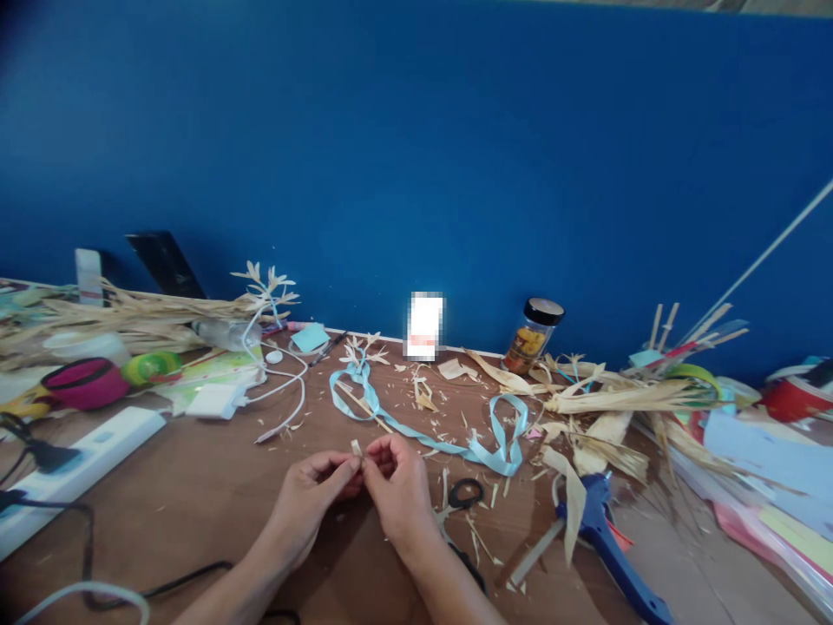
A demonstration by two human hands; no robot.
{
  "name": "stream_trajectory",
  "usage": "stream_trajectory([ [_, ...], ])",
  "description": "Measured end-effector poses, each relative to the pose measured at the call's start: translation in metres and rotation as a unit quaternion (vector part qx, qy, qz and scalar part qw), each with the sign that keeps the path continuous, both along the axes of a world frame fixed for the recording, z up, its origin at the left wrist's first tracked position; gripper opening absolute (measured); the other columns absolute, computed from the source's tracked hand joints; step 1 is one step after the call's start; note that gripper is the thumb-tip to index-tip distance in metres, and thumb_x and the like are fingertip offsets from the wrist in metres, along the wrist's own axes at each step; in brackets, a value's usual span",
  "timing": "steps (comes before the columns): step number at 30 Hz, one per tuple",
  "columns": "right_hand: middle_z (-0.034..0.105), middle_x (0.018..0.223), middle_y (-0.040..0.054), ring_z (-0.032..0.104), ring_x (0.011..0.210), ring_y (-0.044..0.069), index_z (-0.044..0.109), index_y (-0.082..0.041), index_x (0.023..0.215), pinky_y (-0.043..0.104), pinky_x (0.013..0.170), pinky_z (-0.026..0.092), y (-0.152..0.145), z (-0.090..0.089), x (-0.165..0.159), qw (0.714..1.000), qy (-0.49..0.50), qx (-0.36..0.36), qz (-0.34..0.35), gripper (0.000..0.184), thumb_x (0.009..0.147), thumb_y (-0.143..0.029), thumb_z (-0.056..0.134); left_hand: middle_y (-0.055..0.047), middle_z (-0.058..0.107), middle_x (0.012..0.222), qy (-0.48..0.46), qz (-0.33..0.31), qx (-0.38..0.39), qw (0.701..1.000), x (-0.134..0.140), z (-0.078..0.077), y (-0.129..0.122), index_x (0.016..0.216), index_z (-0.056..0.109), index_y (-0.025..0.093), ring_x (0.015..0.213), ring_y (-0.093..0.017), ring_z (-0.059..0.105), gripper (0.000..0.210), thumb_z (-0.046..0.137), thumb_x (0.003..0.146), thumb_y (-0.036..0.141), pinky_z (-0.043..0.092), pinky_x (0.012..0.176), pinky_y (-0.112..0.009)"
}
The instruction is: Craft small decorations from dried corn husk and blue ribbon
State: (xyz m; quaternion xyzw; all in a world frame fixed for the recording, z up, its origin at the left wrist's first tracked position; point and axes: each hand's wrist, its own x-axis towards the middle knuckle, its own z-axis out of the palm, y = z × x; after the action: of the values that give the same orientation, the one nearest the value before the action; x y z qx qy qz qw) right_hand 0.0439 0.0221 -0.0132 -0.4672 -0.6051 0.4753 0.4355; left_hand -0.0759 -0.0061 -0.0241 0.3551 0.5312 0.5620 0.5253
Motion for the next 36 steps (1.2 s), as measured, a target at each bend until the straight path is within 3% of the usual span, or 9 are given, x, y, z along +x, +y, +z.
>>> stream_trajectory([
  [8,0.059,0.068,0.0005,0.055,0.062,0.013,0.056,-0.015,0.079,0.023,0.059,0.044,-0.0003,-0.0026,-0.0019,0.999,0.044,-0.026,0.016,0.012,0.071,-0.024,0.059,-0.003,0.063,0.061,0.026,0.005,0.011,1.000,-0.0008,-0.0012,-0.0007,0.070,0.068,0.013,0.057,-0.011,0.053,0.021,0.065,0.069,0.033,0.044,0.054,-0.019],
  [16,0.058,0.064,0.0001,0.049,0.054,0.010,0.062,-0.014,0.081,0.018,0.046,0.035,0.0011,-0.0028,-0.0013,0.990,0.075,-0.117,0.032,0.027,0.079,-0.038,0.051,0.004,0.050,0.050,-0.049,0.045,0.011,0.998,-0.0062,0.0005,0.0033,0.067,0.064,0.014,0.046,-0.006,0.039,0.019,0.066,0.068,0.032,0.033,0.045,-0.015],
  [22,0.053,0.055,-0.0018,0.044,0.049,0.008,0.064,-0.013,0.077,0.018,0.046,0.033,0.0005,-0.0049,0.0001,0.990,0.041,-0.120,0.066,0.032,0.079,-0.042,0.051,0.003,0.052,0.052,-0.065,0.016,0.007,0.998,-0.0038,0.0021,0.0029,0.070,0.065,0.013,0.049,-0.006,0.042,0.018,0.066,0.069,0.031,0.035,0.048,-0.016],
  [36,0.055,0.055,-0.0012,0.045,0.048,0.009,0.066,-0.013,0.079,0.019,0.046,0.034,0.0026,-0.0074,0.0008,0.991,0.037,-0.109,0.065,0.030,0.077,-0.040,0.054,0.001,0.054,0.057,-0.043,0.003,0.025,0.999,-0.0024,-0.0010,0.0017,0.070,0.064,0.012,0.054,-0.008,0.045,0.020,0.063,0.072,0.032,0.037,0.052,-0.016],
])
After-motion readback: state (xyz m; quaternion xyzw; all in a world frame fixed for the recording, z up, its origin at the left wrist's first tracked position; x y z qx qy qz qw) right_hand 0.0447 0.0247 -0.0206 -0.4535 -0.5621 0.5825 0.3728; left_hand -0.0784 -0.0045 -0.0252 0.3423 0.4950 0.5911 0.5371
